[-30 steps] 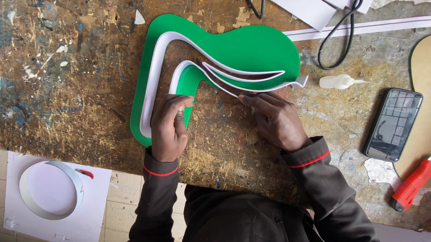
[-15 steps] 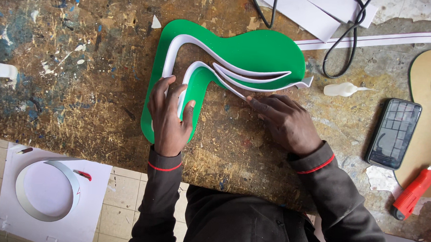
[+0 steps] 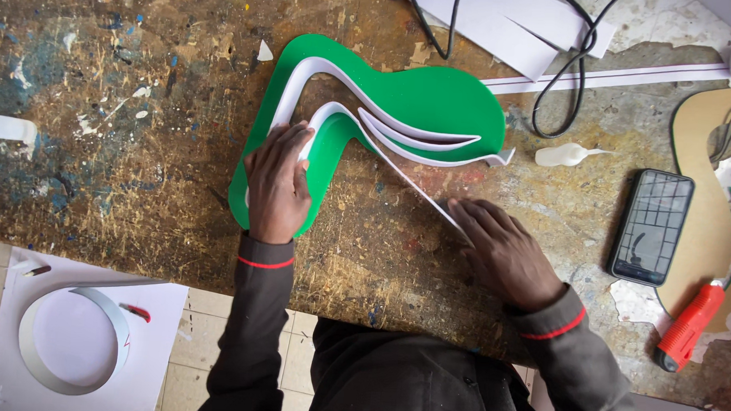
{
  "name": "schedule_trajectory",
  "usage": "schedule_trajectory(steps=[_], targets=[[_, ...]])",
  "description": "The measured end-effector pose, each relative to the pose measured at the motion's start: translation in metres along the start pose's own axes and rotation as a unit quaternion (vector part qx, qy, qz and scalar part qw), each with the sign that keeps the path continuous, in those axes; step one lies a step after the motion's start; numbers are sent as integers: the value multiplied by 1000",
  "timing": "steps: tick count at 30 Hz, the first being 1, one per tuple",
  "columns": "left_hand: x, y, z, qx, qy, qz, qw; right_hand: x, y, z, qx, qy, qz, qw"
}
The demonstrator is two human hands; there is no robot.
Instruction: The person assembles a channel letter by applying adhesive to the edge of a white vinyl strip and pressing it into the inner grooves of a green acrylic letter base.
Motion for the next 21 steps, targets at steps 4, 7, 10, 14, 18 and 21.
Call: schedule_trajectory(steps=[4, 7, 10, 14, 18, 21], targets=[[-25, -8, -15, 20, 53, -23, 998, 35, 0, -6, -1, 8, -6, 1000], [-44, -6, -33, 27, 106, -23, 994, 51, 3, -12, -24, 23, -1, 999], [-51, -15, -20, -21, 131, 24, 991, 60, 11, -18, -43, 28, 5, 999], [-43, -15, 27, 39, 63, 104, 992, 63, 20, -22, -26, 3, 45, 999], [-32, 2, 52, 88, 37, 97, 991, 63, 16, -20, -38, -7, 42, 998], [-24, 7, 66, 128, -15, 80, 988, 65, 9, -17, -55, -19, 36, 998]])
Point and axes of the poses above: each hand's wrist, its own x-axis away from the middle knuckle, its own y-axis out of the palm, z = x × y, the point moved 2 cm from there along -x, towards the middle knuckle, and after that the axes turned 2 degrees about z, right-handed, at the moved point
